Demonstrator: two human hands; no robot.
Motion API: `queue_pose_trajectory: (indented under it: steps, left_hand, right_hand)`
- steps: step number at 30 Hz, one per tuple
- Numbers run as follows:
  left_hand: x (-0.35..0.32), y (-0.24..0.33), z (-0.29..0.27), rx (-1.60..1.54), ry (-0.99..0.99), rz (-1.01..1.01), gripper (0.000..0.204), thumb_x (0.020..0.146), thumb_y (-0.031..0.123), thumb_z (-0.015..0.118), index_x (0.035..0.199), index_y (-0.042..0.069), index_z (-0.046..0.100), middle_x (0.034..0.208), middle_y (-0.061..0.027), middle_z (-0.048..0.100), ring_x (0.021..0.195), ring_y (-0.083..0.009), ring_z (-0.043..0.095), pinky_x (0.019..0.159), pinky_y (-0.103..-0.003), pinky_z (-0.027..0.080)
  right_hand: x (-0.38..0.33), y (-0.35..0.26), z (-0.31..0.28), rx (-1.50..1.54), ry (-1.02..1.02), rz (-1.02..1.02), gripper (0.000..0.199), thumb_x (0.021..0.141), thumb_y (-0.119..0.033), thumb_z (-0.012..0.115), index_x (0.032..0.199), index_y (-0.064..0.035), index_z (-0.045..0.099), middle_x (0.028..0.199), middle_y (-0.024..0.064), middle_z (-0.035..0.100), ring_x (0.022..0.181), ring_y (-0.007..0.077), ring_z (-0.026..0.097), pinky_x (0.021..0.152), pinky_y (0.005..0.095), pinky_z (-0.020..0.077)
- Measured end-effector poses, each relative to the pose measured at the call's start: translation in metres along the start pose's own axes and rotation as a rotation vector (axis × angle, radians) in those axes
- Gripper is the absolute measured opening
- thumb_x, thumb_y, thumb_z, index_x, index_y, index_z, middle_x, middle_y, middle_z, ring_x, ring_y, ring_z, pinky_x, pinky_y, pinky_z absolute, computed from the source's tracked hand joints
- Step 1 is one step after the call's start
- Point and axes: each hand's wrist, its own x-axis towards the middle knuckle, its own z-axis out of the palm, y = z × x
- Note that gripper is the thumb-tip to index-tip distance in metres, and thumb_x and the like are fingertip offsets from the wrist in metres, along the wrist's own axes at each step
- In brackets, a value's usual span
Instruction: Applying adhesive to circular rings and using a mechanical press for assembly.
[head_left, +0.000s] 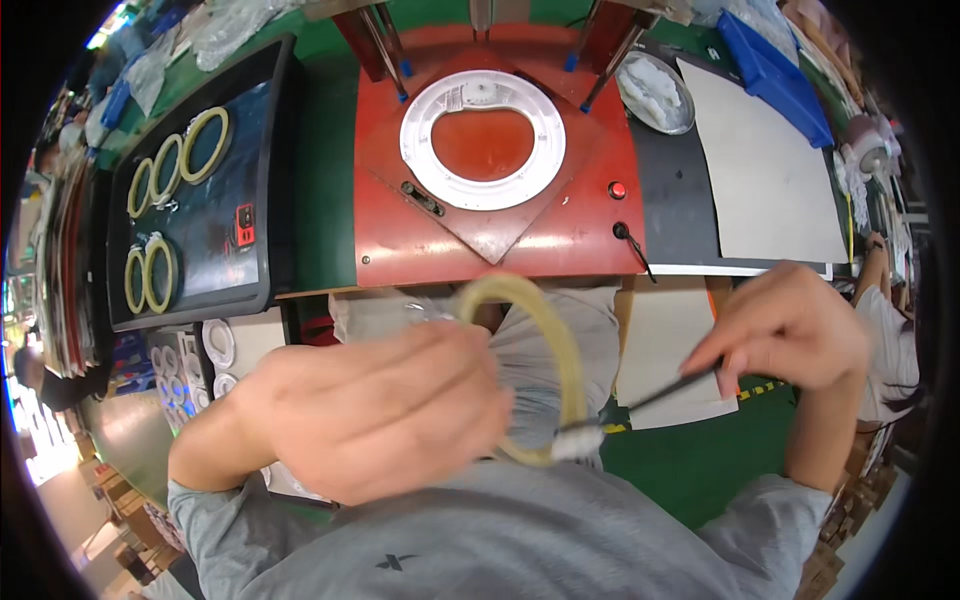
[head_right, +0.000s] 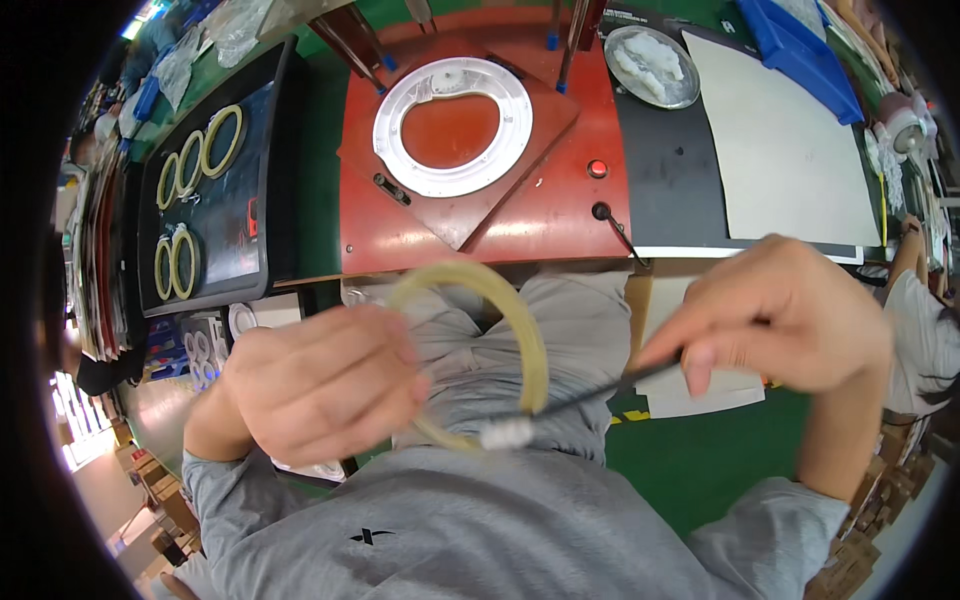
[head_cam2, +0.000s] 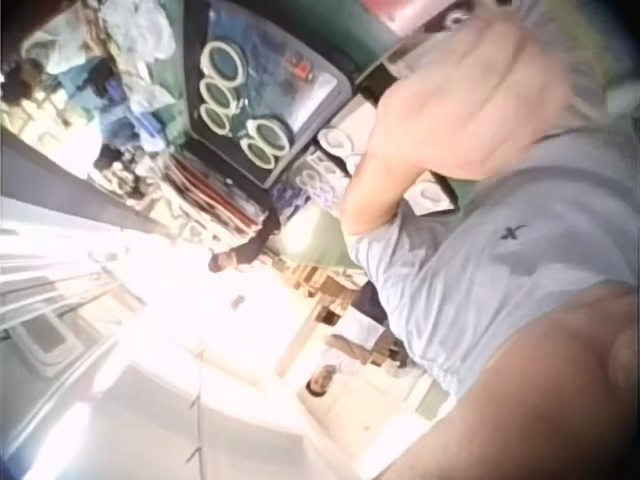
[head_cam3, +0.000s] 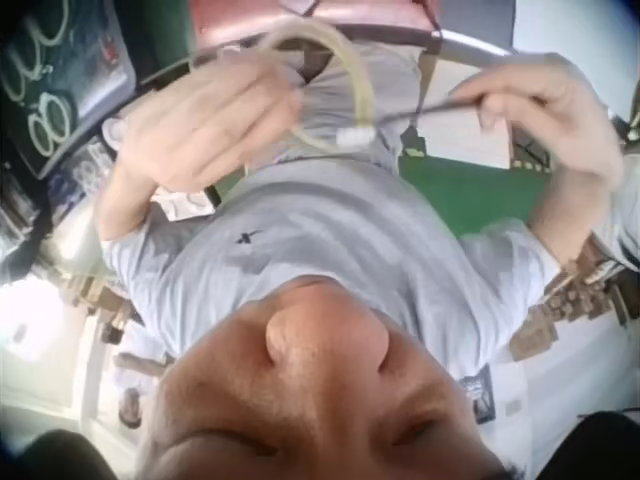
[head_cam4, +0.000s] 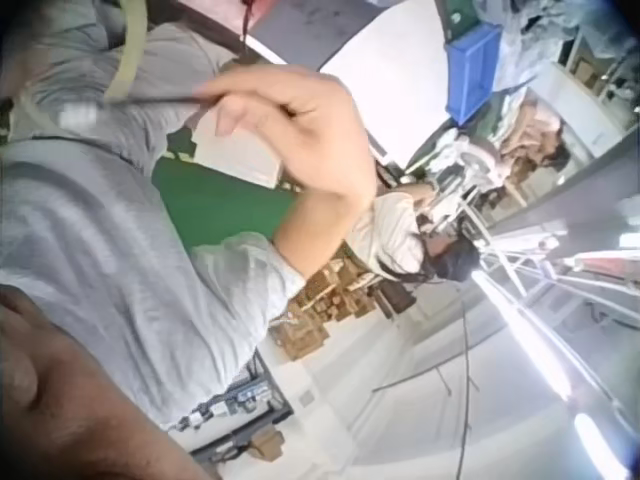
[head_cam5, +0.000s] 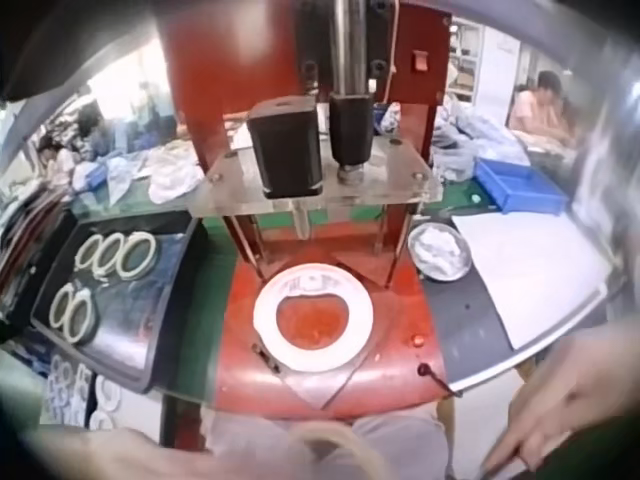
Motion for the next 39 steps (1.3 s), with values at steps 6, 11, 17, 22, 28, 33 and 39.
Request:
queue_pose_trajectory:
  steps: [6, 11, 17, 22, 28, 33, 39]
  left_hand:
    - [-0.036, -0.004, -0.007, -0.119, 0.148, -0.487, 0.034, 0.073, -0.01, 0.067, 0.108, -0.006, 0.07, 0.108, -0.0199, 0.073, 0.099, -0.0375, 0.073, 0.087, -0.041, 0.06]
    - [-0.045, 0.003, 0.02, -0.333, 0.413, -0.807, 0.031, 0.078, -0.007, 0.07, 0.11, -0.006, 0.071, 0.109, -0.0208, 0.072, 0.101, -0.0326, 0.071, 0.086, -0.037, 0.057]
    - [-0.052, 0.007, 0.032, -0.405, 0.5, -0.938, 0.029, 0.086, -0.003, 0.074, 0.114, -0.006, 0.072, 0.106, -0.014, 0.068, 0.096, -0.0221, 0.064, 0.084, -0.03, 0.051]
    - [-0.047, 0.003, 0.045, -0.691, 0.675, -1.22, 0.029, 0.095, -0.005, 0.07, 0.124, -0.007, 0.065, 0.103, -0.0086, 0.066, 0.098, -0.0142, 0.068, 0.082, -0.025, 0.052]
    - [-0.01, -0.024, 0.083, -0.729, 0.877, -1.181, 0.025, 0.099, 0.002, 0.07, 0.115, 0.0, 0.051, 0.095, -0.005, 0.065, 0.087, -0.0086, 0.065, 0.076, -0.022, 0.053]
    - [0.011, -0.041, 0.095, -0.725, 0.962, -1.188, 0.021, 0.099, 0.004, 0.069, 0.104, 0.003, 0.049, 0.084, -0.0014, 0.059, 0.072, -0.0039, 0.058, 0.058, -0.02, 0.048]
    - [0.015, -0.059, 0.094, -0.494, 0.877, -1.26, 0.021, 0.097, 0.01, 0.072, 0.093, 0.0, 0.054, 0.081, -0.0087, 0.062, 0.068, -0.0152, 0.059, 0.063, -0.033, 0.05]
  right_hand:
    - [0.0, 0.106, 0.009, 0.218, 1.232, 0.032, 0.032, 0.106, -0.014, 0.06, 0.133, 0.0024, 0.063, 0.101, 0.0038, 0.071, 0.069, 0.0037, 0.053, 0.064, 0.0194, 0.0421]
    - [0.045, 0.187, 0.006, -0.095, 1.489, 0.036, 0.023, 0.103, -0.007, 0.064, 0.124, 0.0018, 0.068, 0.102, 0.0054, 0.072, 0.092, 0.0117, 0.066, 0.079, 0.0255, 0.0524]
    - [0.057, 0.18, 0.016, -0.741, 1.555, 0.084, 0.02, 0.096, -0.004, 0.067, 0.116, -0.0011, 0.069, 0.111, 0.0152, 0.067, 0.099, 0.0297, 0.064, 0.088, 0.0396, 0.0521]
    - [0.077, 0.087, 0.052, -0.531, 1.528, -0.156, 0.012, 0.093, -0.003, 0.07, 0.105, -0.0024, 0.071, 0.103, 0.0094, 0.069, 0.09, 0.0236, 0.063, 0.076, 0.0325, 0.0484]
    - [0.133, 0.009, 0.092, -0.711, 1.074, -0.541, 0.025, 0.081, -0.013, 0.084, 0.102, -0.0062, 0.071, 0.101, 0.0078, 0.065, 0.09, 0.0288, 0.06, 0.078, 0.0409, 0.0485]
    - [0.158, 0.001, 0.082, -0.885, 0.992, -0.433, 0.032, 0.074, -0.021, 0.086, 0.096, -0.0059, 0.068, 0.1, 0.007, 0.059, 0.097, 0.0303, 0.055, 0.08, 0.044, 0.0419]
    - [0.168, 0.0, 0.052, -0.882, 0.877, -0.399, 0.027, 0.074, -0.018, 0.086, 0.092, -0.0053, 0.069, 0.096, 0.0076, 0.06, 0.1, 0.0319, 0.053, 0.084, 0.0445, 0.0425]
